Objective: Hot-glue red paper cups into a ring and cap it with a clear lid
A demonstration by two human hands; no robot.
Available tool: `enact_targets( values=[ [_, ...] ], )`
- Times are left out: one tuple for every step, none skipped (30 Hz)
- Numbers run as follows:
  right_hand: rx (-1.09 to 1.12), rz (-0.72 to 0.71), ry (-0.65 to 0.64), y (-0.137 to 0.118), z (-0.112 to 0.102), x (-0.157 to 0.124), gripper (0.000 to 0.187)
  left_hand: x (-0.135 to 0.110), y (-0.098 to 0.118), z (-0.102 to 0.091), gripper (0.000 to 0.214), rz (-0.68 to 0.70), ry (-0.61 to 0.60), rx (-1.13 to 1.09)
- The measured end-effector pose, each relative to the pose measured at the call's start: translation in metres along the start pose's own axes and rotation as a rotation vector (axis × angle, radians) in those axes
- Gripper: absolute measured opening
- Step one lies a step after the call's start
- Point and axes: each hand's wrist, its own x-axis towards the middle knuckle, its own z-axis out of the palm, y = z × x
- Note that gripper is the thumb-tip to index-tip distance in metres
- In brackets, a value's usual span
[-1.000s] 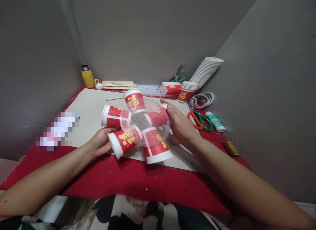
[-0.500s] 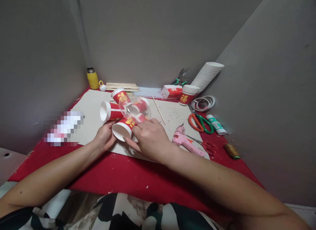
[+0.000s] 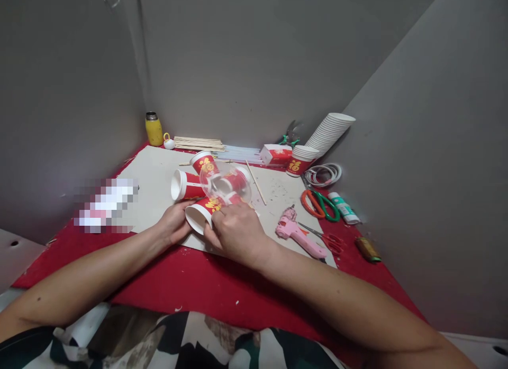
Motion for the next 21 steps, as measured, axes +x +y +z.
enact_targets(
  values=[
    [0.001, -0.005, 0.011, 0.000, 0.000, 0.000, 0.032, 0.001, 0.000, -0.001, 0.022, -0.005, -0.005, -0.002],
    [0.001, -0.009, 0.025, 0.001, 0.001, 0.000, 0.032, 0.002, 0.000, -0.002, 0.022, -0.012, -0.014, -0.003],
    [0.001, -0.013, 0.038, 0.001, 0.001, 0.000, 0.032, 0.002, 0.001, -0.003, 0.022, -0.023, -0.026, -0.003],
    [0.002, -0.016, 0.051, 0.001, 0.002, 0.000, 0.032, 0.003, 0.002, -0.004, 0.022, -0.037, -0.039, -0.001],
    [0.002, -0.017, 0.061, 0.001, 0.002, 0.000, 0.032, 0.003, 0.003, -0.005, 0.022, -0.054, -0.053, 0.002],
    [0.004, -0.016, 0.072, 0.000, 0.002, 0.000, 0.032, 0.004, 0.003, -0.006, 0.022, -0.069, -0.064, 0.006],
    [0.009, -0.017, 0.084, -0.001, 0.002, 0.000, 0.033, 0.004, 0.004, -0.007, 0.022, -0.083, -0.072, 0.009],
    [0.024, -0.023, 0.098, -0.002, 0.002, -0.001, 0.034, 0.005, 0.005, -0.008, 0.022, -0.094, -0.076, 0.012],
    [0.052, -0.034, 0.119, -0.003, 0.000, -0.003, 0.036, 0.005, 0.006, -0.009, 0.022, -0.103, -0.078, 0.014],
    [0.094, -0.048, 0.145, -0.002, -0.003, -0.004, 0.039, 0.006, 0.006, -0.009, 0.022, -0.109, -0.079, 0.014],
    [0.149, -0.062, 0.180, 0.000, -0.007, -0.006, 0.041, 0.006, 0.007, -0.010, 0.022, -0.110, -0.079, 0.012],
    [0.210, -0.065, 0.223, 0.005, -0.012, -0.007, 0.043, 0.006, 0.008, -0.011, 0.022, -0.109, -0.079, 0.008],
    [0.275, -0.055, 0.274, 0.012, -0.019, -0.008, 0.044, 0.007, 0.008, -0.012, 0.023, -0.104, -0.081, 0.002],
    [0.336, -0.024, 0.337, 0.021, -0.026, -0.009, 0.043, 0.007, 0.009, -0.012, 0.024, -0.092, -0.085, -0.008],
    [0.381, 0.042, 0.400, 0.033, -0.033, -0.010, 0.039, 0.007, 0.010, -0.013, 0.026, -0.079, -0.092, -0.021],
    [0.432, 0.120, 0.474, 0.046, -0.040, -0.010, 0.036, 0.007, 0.012, -0.014, 0.027, -0.066, -0.097, -0.035],
    [0.476, 0.207, 0.547, 0.060, -0.045, -0.011, 0.032, 0.006, 0.013, -0.014, 0.028, -0.058, -0.101, -0.047],
    [0.524, 0.292, 0.616, 0.074, -0.049, -0.012, 0.028, 0.005, 0.014, -0.014, 0.029, -0.057, -0.103, -0.055],
    [0.581, 0.373, 0.651, 0.086, -0.051, -0.013, 0.024, 0.004, 0.016, -0.014, 0.030, -0.058, -0.102, -0.061],
    [0.644, 0.421, 0.665, 0.096, -0.052, -0.015, 0.022, 0.003, 0.017, -0.013, 0.032, -0.062, -0.099, -0.064],
    [0.683, 0.461, 0.660, 0.104, -0.051, -0.017, 0.022, 0.001, 0.018, -0.012, 0.033, -0.068, -0.097, -0.064]
  ],
)
